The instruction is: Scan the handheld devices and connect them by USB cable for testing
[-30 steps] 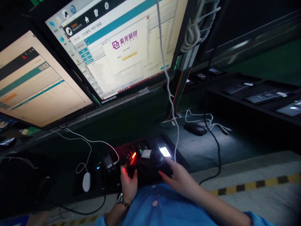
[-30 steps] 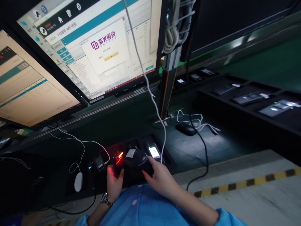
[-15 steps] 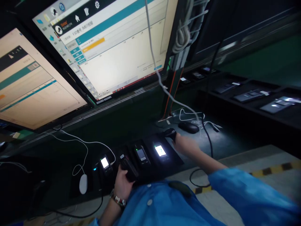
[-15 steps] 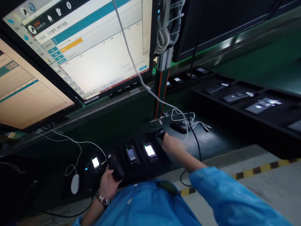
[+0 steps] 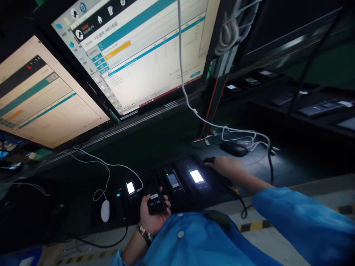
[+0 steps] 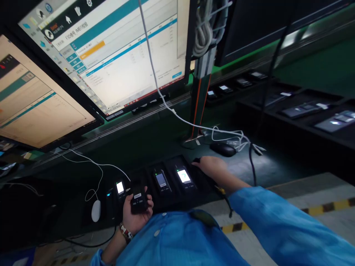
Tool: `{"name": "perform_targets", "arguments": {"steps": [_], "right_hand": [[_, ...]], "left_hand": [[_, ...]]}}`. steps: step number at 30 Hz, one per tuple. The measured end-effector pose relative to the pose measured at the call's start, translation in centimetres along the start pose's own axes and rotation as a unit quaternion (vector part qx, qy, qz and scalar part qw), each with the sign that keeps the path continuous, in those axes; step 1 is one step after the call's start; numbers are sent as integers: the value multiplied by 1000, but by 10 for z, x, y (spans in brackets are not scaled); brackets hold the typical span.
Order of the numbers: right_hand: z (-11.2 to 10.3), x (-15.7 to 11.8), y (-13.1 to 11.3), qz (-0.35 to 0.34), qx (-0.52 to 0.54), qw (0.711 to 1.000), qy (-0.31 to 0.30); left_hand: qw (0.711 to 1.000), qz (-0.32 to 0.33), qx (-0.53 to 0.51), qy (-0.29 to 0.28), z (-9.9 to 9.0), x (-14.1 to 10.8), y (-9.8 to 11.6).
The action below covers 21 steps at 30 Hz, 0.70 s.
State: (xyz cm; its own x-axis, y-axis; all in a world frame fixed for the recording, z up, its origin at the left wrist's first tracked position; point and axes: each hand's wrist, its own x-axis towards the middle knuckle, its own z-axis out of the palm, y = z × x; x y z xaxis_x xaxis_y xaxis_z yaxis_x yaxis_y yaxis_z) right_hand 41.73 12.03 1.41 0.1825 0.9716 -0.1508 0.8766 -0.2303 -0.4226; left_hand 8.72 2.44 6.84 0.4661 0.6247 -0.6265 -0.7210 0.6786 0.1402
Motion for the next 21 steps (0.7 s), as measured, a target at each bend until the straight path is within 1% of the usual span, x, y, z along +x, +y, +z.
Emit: {"name": "perform_targets", "arguments": {"steps": [2,3,4,5,7,8,9,10,11,14,17,19,21], "right_hand": [[-14,-18,-35,-3,-23,998,-50],[-19,-32,-54,-53,20,996,-70],[-22,-48,-72,-113,81,987,-76],[-24,-64,-89,-175,137,971,-86],[-22,-93,-116,-302,204,924,-118],[-21,-104,-126,-347,223,902,-131],[-19,-112,-134,-374,236,886,-142],[-17,-117,-139,-383,247,877,-151],[-15,-119,-143,-376,258,876,-159],[-12,-120,-149,-344,278,881,-170],[-8,-122,-150,-357,277,884,-121],[-6,-124,-150,-368,275,883,-93],[-4,-126,-150,-367,272,885,-92]], "left_hand": [[1000,1,23,4,-2,0,0],[999,7,36,10,-3,0,0],[998,17,52,20,-4,1,1],[997,30,68,31,-4,1,1],[991,55,105,57,-5,2,3],[988,64,127,68,-6,2,4],[984,71,148,76,-7,2,4],[980,78,168,78,-8,2,5],[976,83,188,75,-8,1,5],[971,88,219,41,-9,-1,5],[975,76,207,16,-8,-3,4],[979,68,193,17,-8,-4,3],[980,61,185,29,-10,-5,3]]}}
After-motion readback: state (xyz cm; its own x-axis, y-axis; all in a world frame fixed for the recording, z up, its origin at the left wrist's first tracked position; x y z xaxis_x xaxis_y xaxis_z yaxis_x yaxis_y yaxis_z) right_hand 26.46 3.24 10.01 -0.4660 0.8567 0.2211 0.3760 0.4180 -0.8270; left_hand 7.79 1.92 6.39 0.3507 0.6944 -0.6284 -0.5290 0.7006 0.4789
